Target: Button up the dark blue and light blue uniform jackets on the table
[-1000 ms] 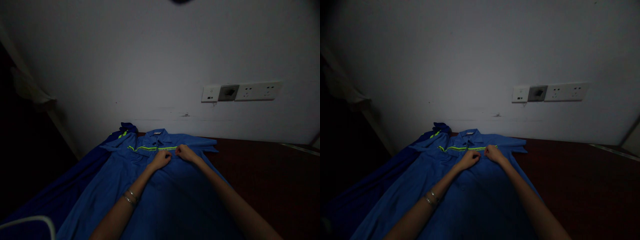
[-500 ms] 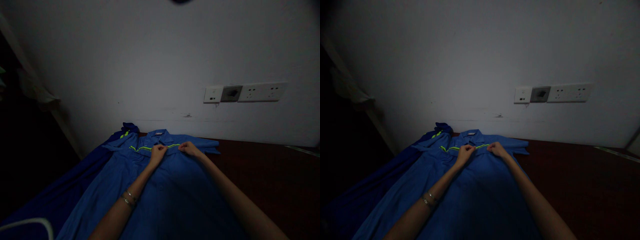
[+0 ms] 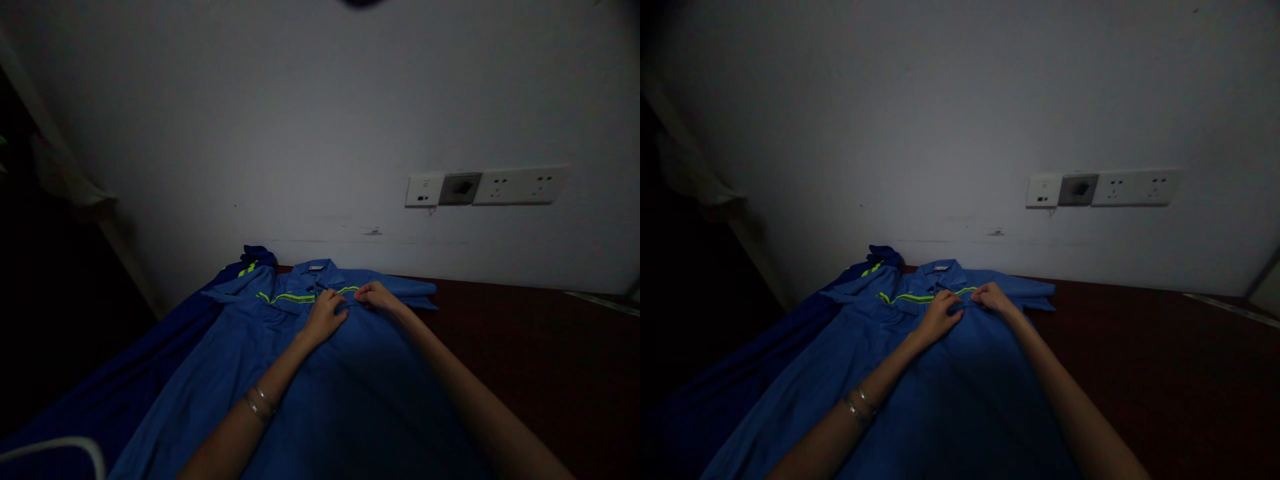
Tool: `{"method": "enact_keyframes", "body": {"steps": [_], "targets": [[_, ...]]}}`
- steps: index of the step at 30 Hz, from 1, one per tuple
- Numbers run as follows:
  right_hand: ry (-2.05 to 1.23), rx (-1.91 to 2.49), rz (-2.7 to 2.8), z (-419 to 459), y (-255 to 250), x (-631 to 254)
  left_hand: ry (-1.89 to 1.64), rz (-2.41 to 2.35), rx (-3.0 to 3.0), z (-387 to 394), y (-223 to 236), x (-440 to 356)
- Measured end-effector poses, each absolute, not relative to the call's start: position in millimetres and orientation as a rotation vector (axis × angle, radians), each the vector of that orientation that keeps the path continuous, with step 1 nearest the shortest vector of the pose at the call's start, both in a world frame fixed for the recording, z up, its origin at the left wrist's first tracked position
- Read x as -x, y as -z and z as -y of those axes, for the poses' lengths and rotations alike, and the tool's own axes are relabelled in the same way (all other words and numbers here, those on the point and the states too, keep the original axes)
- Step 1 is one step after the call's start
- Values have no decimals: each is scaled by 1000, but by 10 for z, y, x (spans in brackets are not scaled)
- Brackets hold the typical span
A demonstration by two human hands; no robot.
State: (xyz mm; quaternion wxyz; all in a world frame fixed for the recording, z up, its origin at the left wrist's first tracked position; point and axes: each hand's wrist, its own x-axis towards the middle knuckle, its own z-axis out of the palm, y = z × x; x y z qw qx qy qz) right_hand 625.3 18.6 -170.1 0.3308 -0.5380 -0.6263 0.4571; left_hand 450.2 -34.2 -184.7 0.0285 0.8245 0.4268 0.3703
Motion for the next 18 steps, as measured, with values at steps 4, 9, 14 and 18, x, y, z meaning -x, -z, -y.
{"method": "enact_keyframes", "body": {"steps": [4,9,14,18], "targets": [[-1172,1419,1652,-142,1649,-6223,-998,-1317,-2770,342,1884,-4488],[-1195,1407,1649,-111,1604,-6201,-933,-1383,-2924,309,1909,-4471],[-1183,1434,1616,-120,1586,-6196,-975,-1347,-3004,308,1906,-4480],[-1188,1408,1635,-131,1591,-6203,-1014,-1307,-3063,294,1907,-4498]]}}
